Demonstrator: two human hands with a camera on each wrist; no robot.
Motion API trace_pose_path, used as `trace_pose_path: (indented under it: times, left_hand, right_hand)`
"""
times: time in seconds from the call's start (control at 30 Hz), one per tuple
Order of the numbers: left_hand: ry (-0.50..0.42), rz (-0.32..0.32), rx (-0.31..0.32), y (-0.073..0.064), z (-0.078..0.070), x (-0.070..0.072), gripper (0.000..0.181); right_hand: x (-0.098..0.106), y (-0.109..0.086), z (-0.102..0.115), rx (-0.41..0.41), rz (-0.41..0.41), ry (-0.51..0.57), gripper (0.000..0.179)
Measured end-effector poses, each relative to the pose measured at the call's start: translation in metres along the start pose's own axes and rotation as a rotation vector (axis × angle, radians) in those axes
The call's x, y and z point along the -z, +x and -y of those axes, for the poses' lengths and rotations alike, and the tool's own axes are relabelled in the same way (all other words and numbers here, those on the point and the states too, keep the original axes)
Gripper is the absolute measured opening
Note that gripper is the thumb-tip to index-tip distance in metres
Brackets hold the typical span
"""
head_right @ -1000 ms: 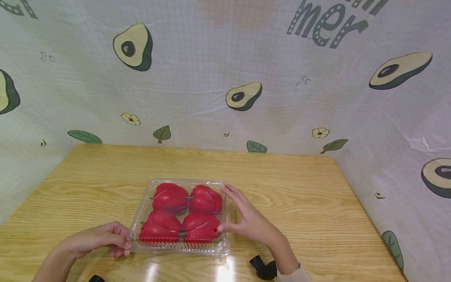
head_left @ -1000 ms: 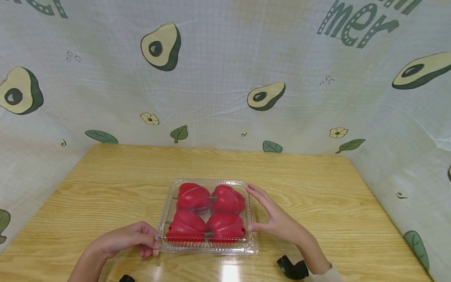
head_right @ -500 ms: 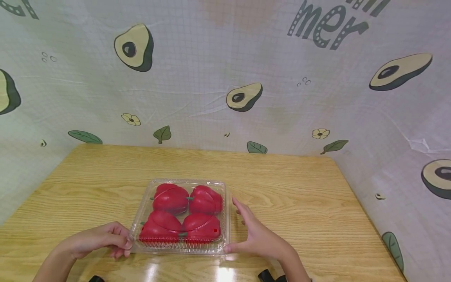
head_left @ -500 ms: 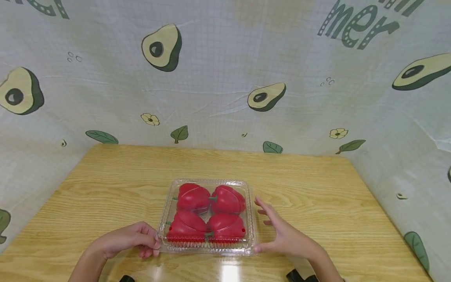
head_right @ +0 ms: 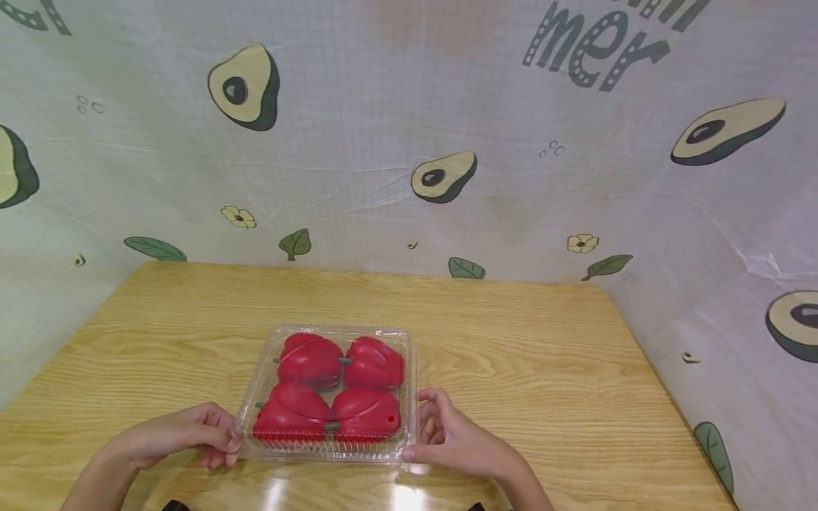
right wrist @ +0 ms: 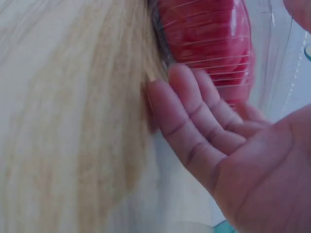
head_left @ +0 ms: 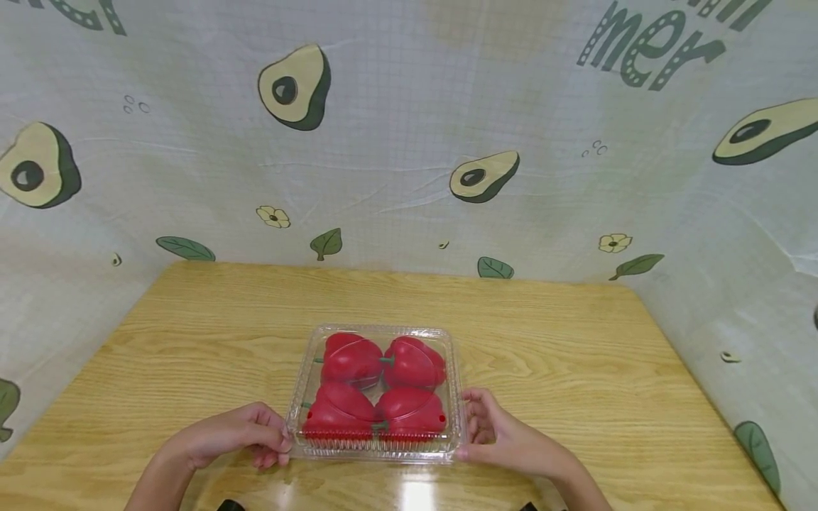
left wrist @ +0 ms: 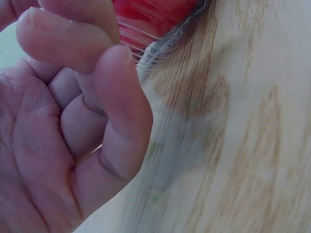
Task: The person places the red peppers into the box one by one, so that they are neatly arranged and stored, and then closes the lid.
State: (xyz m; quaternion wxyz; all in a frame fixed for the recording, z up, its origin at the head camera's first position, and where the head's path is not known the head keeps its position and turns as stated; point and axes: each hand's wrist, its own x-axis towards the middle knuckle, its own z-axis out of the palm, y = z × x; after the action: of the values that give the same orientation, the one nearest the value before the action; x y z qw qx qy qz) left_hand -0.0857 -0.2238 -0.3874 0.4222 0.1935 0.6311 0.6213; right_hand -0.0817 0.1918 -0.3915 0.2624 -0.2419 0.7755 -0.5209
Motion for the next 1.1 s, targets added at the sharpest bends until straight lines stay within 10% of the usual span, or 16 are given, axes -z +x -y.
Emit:
trace_pose_path:
  times: [0.27,0.53,1.1]
  left_hand:
    - [-0.004,0.007,-0.011,0.001,0.0,0.001,0.037]
    - [-0.014,0.017,-0.016,0.002,0.001,0.001,0.037]
    - [-0.024,0.022,-0.024,0.001,0.002,0.001,0.036]
  right_hand:
    - [0.003,0.003,-0.009,0.13,0.176,0.172,0.016]
    - [0.004,0.003,-0.014,0.183,0.239,0.221,0.017]
    - [-0.005,0.008,-0.008,-0.005,0.211,0.432,0.033]
